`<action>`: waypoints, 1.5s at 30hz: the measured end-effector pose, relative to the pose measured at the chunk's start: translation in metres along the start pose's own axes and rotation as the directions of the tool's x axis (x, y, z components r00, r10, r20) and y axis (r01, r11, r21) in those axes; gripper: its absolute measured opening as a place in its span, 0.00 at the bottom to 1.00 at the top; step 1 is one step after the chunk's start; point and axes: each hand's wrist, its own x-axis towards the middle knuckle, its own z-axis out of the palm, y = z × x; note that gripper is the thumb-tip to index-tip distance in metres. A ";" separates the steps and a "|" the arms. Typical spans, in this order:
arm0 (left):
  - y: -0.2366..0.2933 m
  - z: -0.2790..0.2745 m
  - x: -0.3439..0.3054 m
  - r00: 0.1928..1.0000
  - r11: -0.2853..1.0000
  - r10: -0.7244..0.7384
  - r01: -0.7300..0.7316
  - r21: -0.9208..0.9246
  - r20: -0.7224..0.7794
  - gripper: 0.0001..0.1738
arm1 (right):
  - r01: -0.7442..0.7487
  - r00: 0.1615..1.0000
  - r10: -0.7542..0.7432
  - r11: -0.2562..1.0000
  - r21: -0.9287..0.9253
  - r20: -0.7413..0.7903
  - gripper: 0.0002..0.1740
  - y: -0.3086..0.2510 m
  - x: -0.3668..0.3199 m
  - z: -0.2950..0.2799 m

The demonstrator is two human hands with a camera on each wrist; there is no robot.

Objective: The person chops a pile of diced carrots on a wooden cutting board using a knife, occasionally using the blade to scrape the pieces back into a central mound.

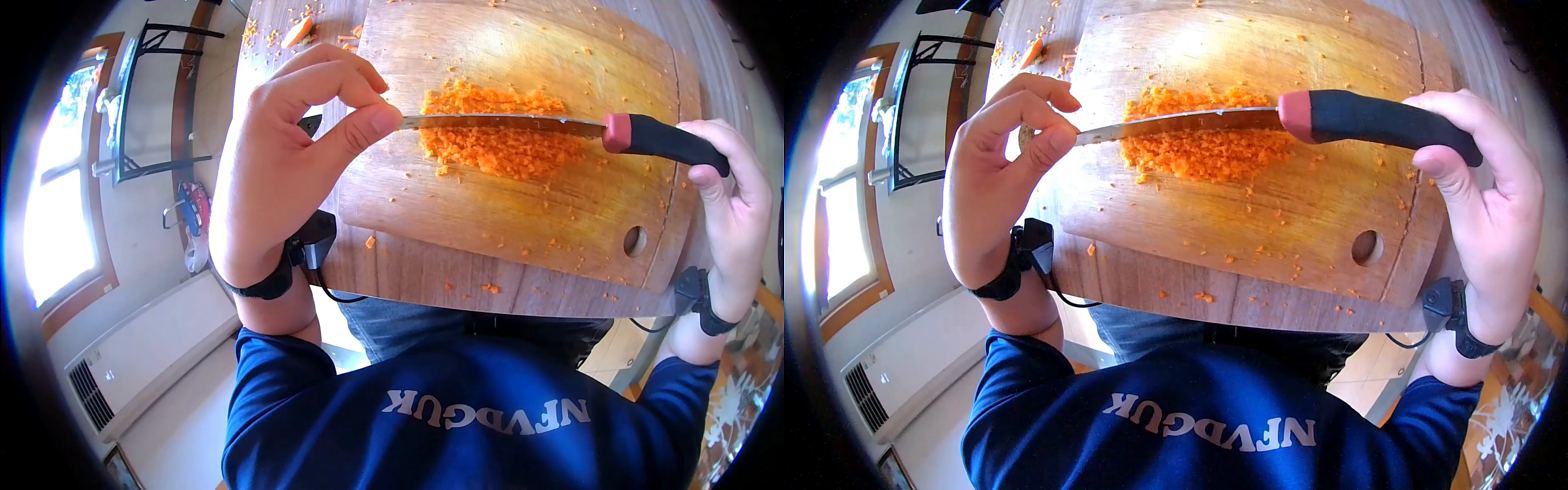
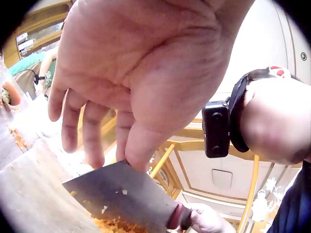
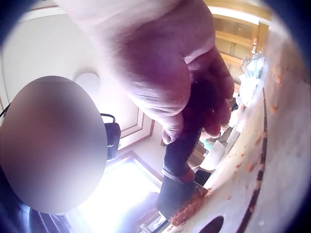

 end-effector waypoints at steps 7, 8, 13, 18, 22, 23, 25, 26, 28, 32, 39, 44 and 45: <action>0.003 0.008 0.001 0.980 0.987 0.142 -0.151 -0.057 -0.137 0.10 | -0.207 0.975 0.197 0.974 0.091 0.107 0.18 0.001 -0.002 -0.002; 0.004 0.007 0.001 0.980 0.986 0.145 -0.154 -0.057 -0.136 0.10 | -0.209 0.973 0.197 0.973 0.100 0.122 0.18 0.002 -0.002 -0.002; 0.005 0.001 -0.001 1.000 1.000 -0.011 0.011 0.011 -0.019 0.11 | -0.103 0.993 0.102 0.995 0.007 0.059 0.18 -0.002 -0.001 -0.001; 0.004 0.003 0.000 0.999 1.000 0.019 -0.019 0.004 -0.043 0.10 | -0.052 0.996 0.051 0.998 0.021 0.076 0.18 -0.004 0.002 -0.005; 0.002 0.006 0.002 0.977 0.984 0.166 -0.174 -0.045 -0.136 0.09 | -0.181 0.977 0.165 0.977 0.114 0.136 0.17 0.001 0.001 -0.005; 0.003 0.007 0.002 0.976 0.983 0.170 -0.178 -0.044 -0.135 0.09 | -0.169 0.979 0.156 0.980 0.100 0.133 0.17 0.003 0.000 -0.004; 0.007 0.007 0.001 0.972 0.978 0.192 -0.201 -0.058 -0.137 0.09 | -0.163 0.980 0.152 0.983 0.083 0.128 0.17 0.005 -0.001 -0.003; 0.006 0.006 0.001 0.971 0.977 0.195 -0.204 -0.059 -0.135 0.09 | -0.164 0.982 0.155 0.982 0.088 0.105 0.18 0.003 0.000 -0.002; 0.005 0.002 0.000 0.996 0.997 0.071 -0.071 0.007 -0.050 0.10 | -0.165 0.984 0.158 0.982 0.092 0.082 0.18 -0.002 0.002 -0.001; 0.008 -0.001 -0.002 1.000 1.000 -0.024 0.024 0.006 0.006 0.10 | -0.060 0.998 0.058 0.996 0.071 0.039 0.17 -0.006 0.004 -0.002; 0.009 0.005 -0.001 0.981 0.985 0.161 -0.166 -0.040 -0.113 0.09 | -0.138 0.984 0.124 0.985 0.103 0.126 0.16 0.004 0.000 -0.004; 0.011 0.003 -0.001 0.987 0.993 0.117 -0.120 -0.017 -0.112 0.10 | -0.116 0.990 0.102 0.982 0.149 0.103 0.16 -0.004 0.007 -0.005; 0.011 0.001 -0.001 0.997 0.999 0.036 -0.037 -0.009 -0.068 0.10 | -0.076 0.994 0.062 0.985 0.156 0.088 0.15 -0.007 0.007 -0.006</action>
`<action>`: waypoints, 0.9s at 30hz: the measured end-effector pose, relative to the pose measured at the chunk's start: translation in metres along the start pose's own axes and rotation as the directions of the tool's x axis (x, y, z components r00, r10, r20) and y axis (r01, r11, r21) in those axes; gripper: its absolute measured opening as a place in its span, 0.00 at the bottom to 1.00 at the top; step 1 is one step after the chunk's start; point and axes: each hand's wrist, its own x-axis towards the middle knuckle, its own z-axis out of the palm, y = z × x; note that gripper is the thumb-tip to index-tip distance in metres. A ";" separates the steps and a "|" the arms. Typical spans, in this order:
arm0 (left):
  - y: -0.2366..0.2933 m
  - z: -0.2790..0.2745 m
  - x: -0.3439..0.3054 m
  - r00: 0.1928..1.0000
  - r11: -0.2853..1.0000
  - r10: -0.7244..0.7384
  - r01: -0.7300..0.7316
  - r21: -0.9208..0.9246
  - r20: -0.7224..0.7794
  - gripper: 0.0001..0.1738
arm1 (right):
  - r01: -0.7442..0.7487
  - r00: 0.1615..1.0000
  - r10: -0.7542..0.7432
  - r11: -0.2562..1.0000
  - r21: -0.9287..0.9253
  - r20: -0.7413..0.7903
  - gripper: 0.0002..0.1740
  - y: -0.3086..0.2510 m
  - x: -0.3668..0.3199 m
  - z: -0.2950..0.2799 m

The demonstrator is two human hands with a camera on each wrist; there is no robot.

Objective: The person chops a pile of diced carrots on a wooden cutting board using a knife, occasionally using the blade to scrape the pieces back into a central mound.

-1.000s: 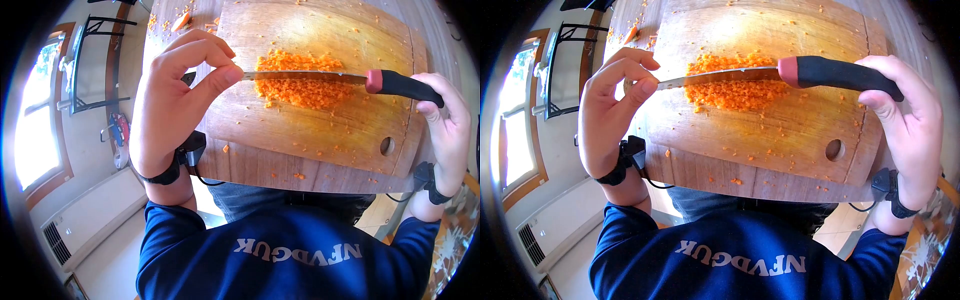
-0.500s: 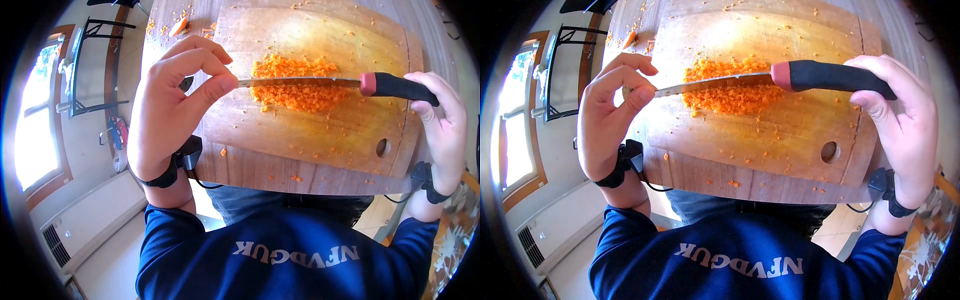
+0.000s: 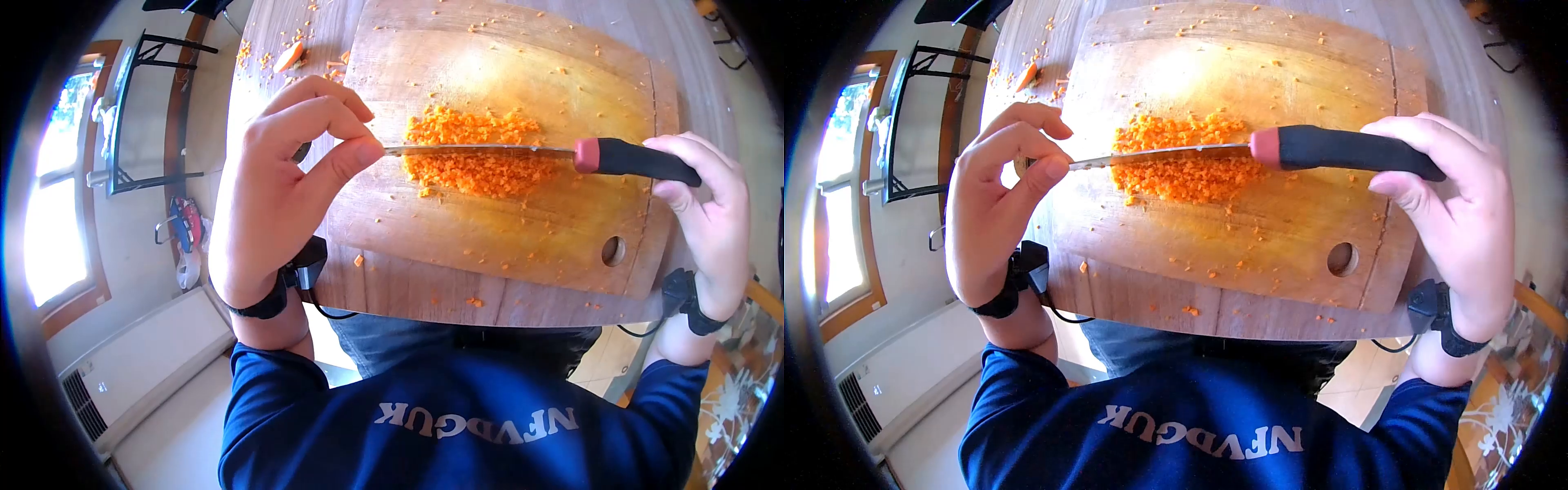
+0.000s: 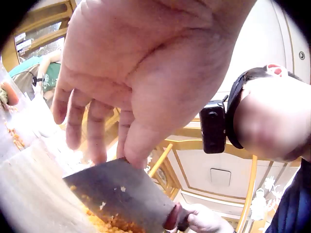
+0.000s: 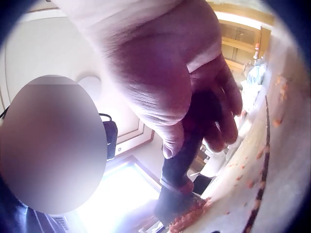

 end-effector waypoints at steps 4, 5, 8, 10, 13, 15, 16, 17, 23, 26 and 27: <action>-0.004 0.000 -0.001 0.999 1.000 -0.016 0.015 0.019 0.040 0.12 | 0.087 0.995 -0.090 0.994 -0.060 -0.049 0.16 -0.001 0.000 0.002; -0.004 0.000 -0.001 0.999 1.000 -0.017 0.016 0.018 0.039 0.12 | 0.078 0.996 -0.081 0.995 -0.064 -0.048 0.17 0.000 0.001 0.002; -0.002 -0.002 -0.002 0.996 0.999 -0.048 0.049 -0.012 0.068 0.12 | 0.116 0.992 -0.120 0.990 -0.083 -0.045 0.20 0.002 0.001 0.001; -0.005 -0.001 -0.002 0.996 0.997 -0.075 0.075 0.007 0.056 0.13 | 0.162 0.985 -0.167 0.982 -0.098 -0.043 0.22 0.003 0.001 0.000; -0.013 -0.001 -0.003 0.995 0.997 -0.078 0.078 0.013 0.063 0.13 | 0.196 0.980 -0.195 0.981 -0.001 -0.027 0.25 0.002 -0.001 -0.001; -0.014 -0.001 -0.003 0.996 0.998 -0.067 0.066 0.012 0.064 0.13 | 0.193 0.980 -0.193 0.981 0.005 -0.040 0.25 0.001 -0.003 0.001; -0.014 -0.001 -0.003 0.996 0.998 -0.054 0.054 0.012 0.067 0.14 | 0.193 0.980 -0.193 0.981 0.005 -0.041 0.25 0.002 -0.002 0.001; -0.014 -0.001 -0.002 0.996 0.999 -0.054 0.053 0.012 0.067 0.14 | 0.197 0.979 -0.197 0.980 -0.005 -0.050 0.26 0.003 -0.002 0.001; -0.015 -0.001 -0.002 0.996 0.998 -0.064 0.065 -0.009 0.066 0.14 | 0.210 0.976 -0.211 0.977 -0.028 -0.059 0.27 0.004 -0.002 0.000; -0.016 0.000 -0.002 0.994 0.996 -0.086 0.087 -0.019 0.069 0.14 | 0.210 0.971 -0.214 0.976 -0.052 -0.102 0.29 0.005 -0.004 0.002; -0.017 0.000 -0.002 0.996 0.998 -0.068 0.068 -0.003 0.062 0.13 | 0.206 0.968 -0.213 0.977 -0.063 -0.136 0.30 0.006 -0.005 0.003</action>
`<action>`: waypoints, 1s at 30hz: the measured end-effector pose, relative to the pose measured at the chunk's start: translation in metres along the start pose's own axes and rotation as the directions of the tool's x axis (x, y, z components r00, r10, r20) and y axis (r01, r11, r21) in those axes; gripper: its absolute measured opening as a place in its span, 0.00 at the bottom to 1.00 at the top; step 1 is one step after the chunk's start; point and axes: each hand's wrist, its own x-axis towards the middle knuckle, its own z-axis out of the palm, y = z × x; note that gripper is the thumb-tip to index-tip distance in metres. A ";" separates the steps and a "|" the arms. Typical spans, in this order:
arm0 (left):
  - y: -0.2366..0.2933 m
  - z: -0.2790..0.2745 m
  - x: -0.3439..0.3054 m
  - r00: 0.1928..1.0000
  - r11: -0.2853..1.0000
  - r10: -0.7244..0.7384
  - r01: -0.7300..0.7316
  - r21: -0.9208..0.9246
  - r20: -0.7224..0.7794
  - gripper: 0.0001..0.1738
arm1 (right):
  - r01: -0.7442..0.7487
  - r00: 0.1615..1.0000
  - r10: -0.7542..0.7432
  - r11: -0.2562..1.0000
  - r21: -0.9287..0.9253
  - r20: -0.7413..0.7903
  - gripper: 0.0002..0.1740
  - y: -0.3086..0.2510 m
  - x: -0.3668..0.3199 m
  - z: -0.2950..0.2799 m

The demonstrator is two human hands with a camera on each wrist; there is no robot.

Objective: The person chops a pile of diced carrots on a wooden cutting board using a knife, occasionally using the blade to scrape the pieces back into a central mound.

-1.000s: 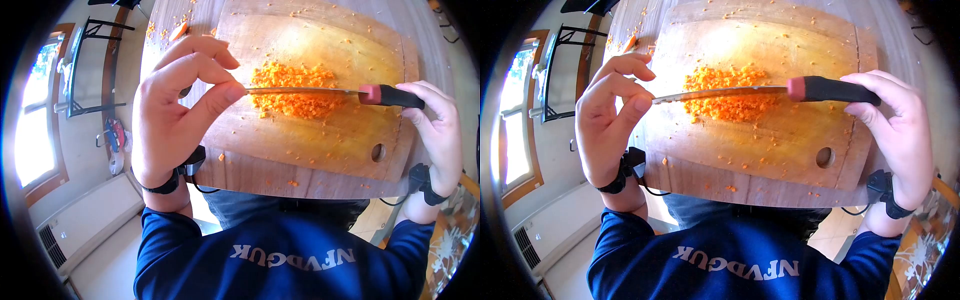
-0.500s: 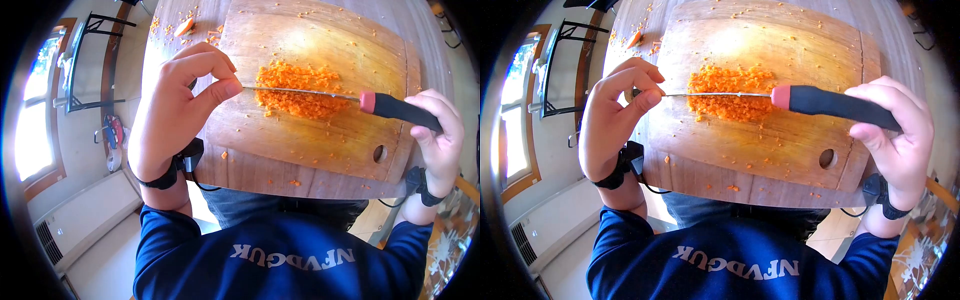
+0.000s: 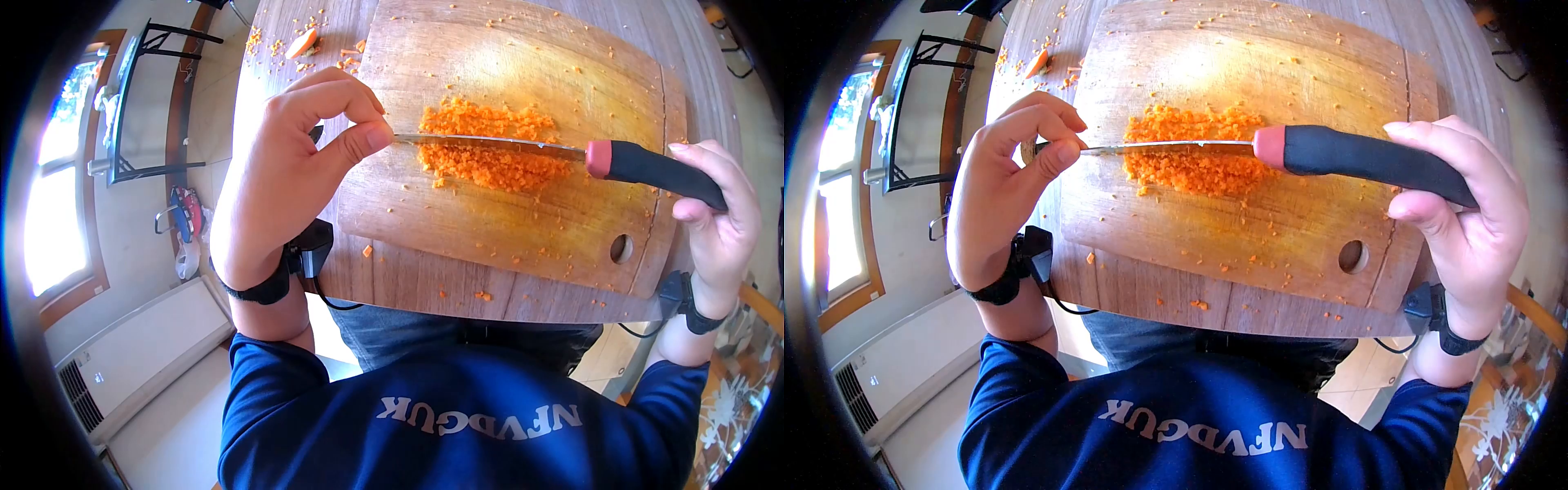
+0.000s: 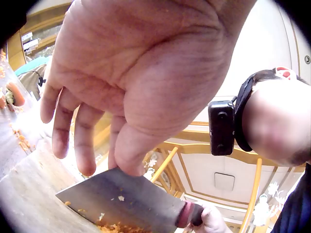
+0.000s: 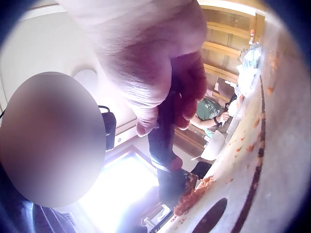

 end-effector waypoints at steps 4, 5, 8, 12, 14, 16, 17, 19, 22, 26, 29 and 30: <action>-0.001 0.001 0.000 1.000 1.000 0.017 -0.017 0.017 -0.009 0.13 | -0.013 1.000 0.013 1.000 0.028 -0.017 0.32 0.001 -0.002 0.000; -0.001 0.001 0.000 1.000 1.000 0.017 -0.017 0.017 -0.009 0.13 | 0.013 1.000 -0.013 1.000 0.003 -0.007 0.31 0.001 -0.001 -0.001; 0.001 0.002 0.000 0.999 0.999 -0.037 0.037 -0.009 -0.016 0.12 | 0.038 0.999 -0.038 0.999 0.004 0.007 0.26 -0.001 -0.001 -0.001; 0.007 0.001 0.001 0.999 1.000 -0.013 0.013 0.017 -0.038 0.11 | -0.097 0.992 0.089 0.992 0.086 0.094 0.15 -0.010 0.002 -0.001; 0.009 0.001 0.001 0.999 0.999 0.031 -0.029 0.039 -0.040 0.10 | -0.104 0.988 0.093 0.990 0.092 0.121 0.13 -0.008 0.002 -0.003; 0.011 0.002 0.001 0.995 0.996 0.076 -0.072 0.059 -0.065 0.08 | -0.112 0.984 0.097 0.989 0.097 0.147 0.13 -0.007 0.002 -0.003; 0.012 0.002 0.001 0.995 0.996 0.077 -0.073 0.059 -0.065 0.08 | -0.117 0.981 0.098 0.988 0.104 0.169 0.12 -0.006 0.001 -0.002; 0.015 0.003 0.000 0.994 0.998 0.060 -0.059 0.020 -0.095 0.08 | -0.122 0.977 0.100 0.986 0.110 0.188 0.13 -0.005 -0.001 -0.002; 0.016 0.002 -0.001 0.986 0.991 0.130 -0.131 -0.006 -0.103 0.10 | -0.215 0.958 0.191 0.972 0.093 0.216 0.12 -0.006 -0.002 -0.001; 0.015 -0.001 -0.001 0.988 0.990 0.138 -0.138 0.004 -0.075 0.10 | -0.210 0.961 0.190 0.974 0.083 0.200 0.13 -0.007 -0.001 0.001; 0.013 -0.004 -0.001 0.995 0.994 0.096 -0.095 0.046 -0.013 0.10 | -0.148 0.979 0.136 0.986 0.073 0.151 0.13 -0.007 0.002 0.002; 0.016 -0.006 -0.001 0.999 0.999 0.032 -0.031 -0.013 0.043 0.11 | -0.110 0.989 0.103 0.992 0.060 0.111 0.14 -0.007 0.002 0.002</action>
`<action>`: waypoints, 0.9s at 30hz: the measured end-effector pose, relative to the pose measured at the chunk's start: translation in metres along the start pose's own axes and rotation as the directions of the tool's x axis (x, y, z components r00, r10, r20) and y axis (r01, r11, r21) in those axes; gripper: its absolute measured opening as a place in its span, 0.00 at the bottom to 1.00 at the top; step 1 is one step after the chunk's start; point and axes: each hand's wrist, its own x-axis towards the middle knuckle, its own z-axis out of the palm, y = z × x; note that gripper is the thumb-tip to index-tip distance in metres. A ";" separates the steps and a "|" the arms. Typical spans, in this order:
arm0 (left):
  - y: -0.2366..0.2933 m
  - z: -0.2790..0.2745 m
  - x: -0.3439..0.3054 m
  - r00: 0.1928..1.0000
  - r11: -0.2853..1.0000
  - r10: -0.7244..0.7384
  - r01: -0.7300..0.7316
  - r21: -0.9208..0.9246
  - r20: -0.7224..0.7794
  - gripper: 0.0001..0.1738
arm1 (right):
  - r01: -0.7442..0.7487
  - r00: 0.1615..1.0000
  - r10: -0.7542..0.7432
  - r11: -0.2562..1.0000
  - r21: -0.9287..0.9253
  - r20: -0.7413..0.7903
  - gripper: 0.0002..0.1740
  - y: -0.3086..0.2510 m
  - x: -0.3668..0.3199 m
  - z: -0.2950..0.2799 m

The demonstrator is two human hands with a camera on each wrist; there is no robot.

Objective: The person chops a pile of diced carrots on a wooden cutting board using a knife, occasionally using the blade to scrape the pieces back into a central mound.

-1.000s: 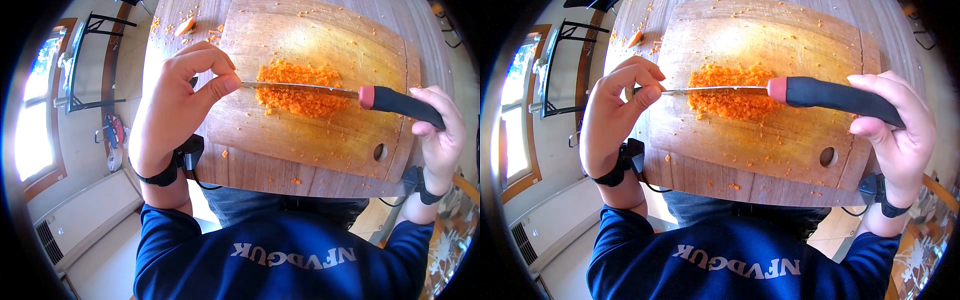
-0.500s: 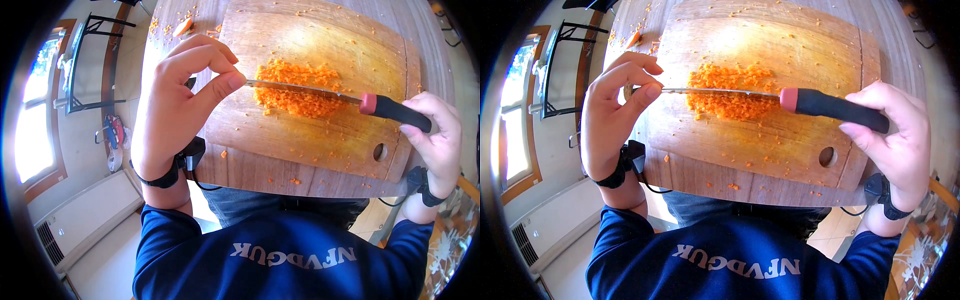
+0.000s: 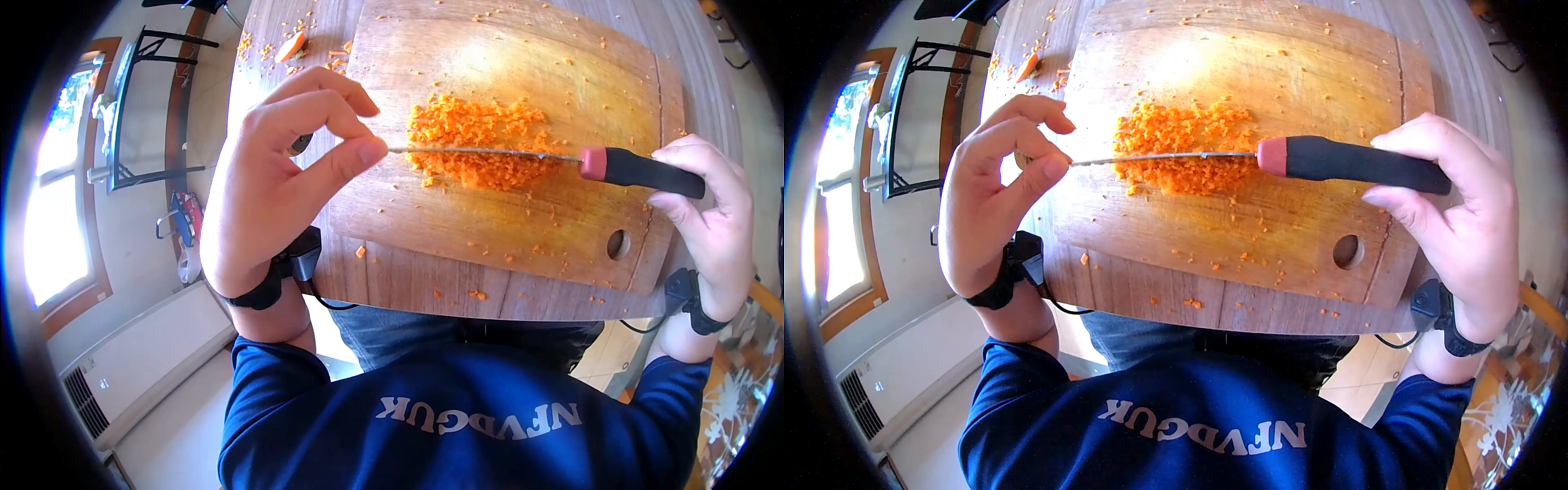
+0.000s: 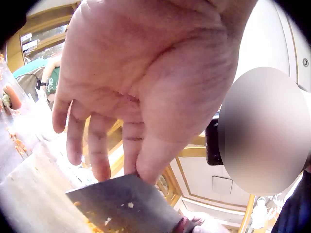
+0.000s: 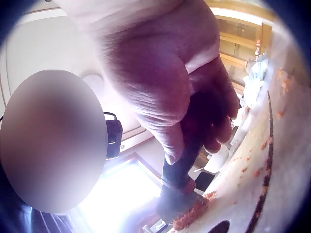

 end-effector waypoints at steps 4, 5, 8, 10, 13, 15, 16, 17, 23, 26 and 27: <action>-0.008 -0.001 0.001 0.997 0.999 -0.035 0.036 -0.021 0.072 0.13 | 0.060 0.997 -0.062 0.996 -0.064 -0.037 0.17 0.000 0.002 0.000; -0.011 -0.001 0.001 0.997 0.999 -0.037 0.038 -0.020 0.069 0.13 | 0.091 0.994 -0.094 0.993 -0.073 -0.049 0.20 0.001 0.001 0.000; -0.019 0.000 0.002 0.998 0.999 0.031 -0.032 0.003 0.060 0.14 | 0.121 0.990 -0.127 0.988 -0.093 -0.065 0.25 -0.001 -0.001 -0.003; -0.022 0.001 0.002 0.998 0.997 0.064 -0.065 0.029 0.028 0.14 | 0.117 0.990 -0.124 0.988 -0.101 -0.069 0.28 0.000 -0.003 -0.002; -0.018 0.007 0.003 0.999 0.999 -0.023 0.025 0.033 -0.048 0.12 | 0.101 0.986 -0.112 0.990 -0.093 -0.121 0.29 0.005 -0.004 0.002; -0.015 0.007 0.004 0.997 0.997 0.018 -0.012 0.076 -0.078 0.11 | 0.150 0.976 -0.165 0.982 -0.110 -0.143 0.30 0.005 -0.005 0.001; -0.014 0.007 0.004 0.993 0.992 0.061 -0.048 0.121 -0.105 0.10 | 0.150 0.976 -0.165 0.983 -0.110 -0.143 0.30 0.007 -0.007 0.000; -0.013 0.006 0.004 0.993 0.992 0.060 -0.048 0.121 -0.105 0.10 | 0.162 0.972 -0.176 0.981 -0.103 -0.153 0.30 0.008 -0.008 -0.002; -0.005 0.004 0.000 0.970 0.981 0.126 -0.091 0.169 -0.206 0.10 | 0.169 0.978 -0.168 0.986 -0.009 -0.123 0.31 0.008 -0.010 -0.002; -0.002 0.002 -0.002 0.978 0.977 0.112 -0.076 0.198 -0.179 0.10 | 0.141 0.985 -0.132 0.987 0.081 -0.111 0.30 0.009 -0.011 0.002; 0.000 0.001 -0.003 0.978 0.978 0.111 -0.076 0.196 -0.178 0.10 | 0.112 0.992 -0.103 0.986 0.124 -0.071 0.29 0.009 -0.012 0.002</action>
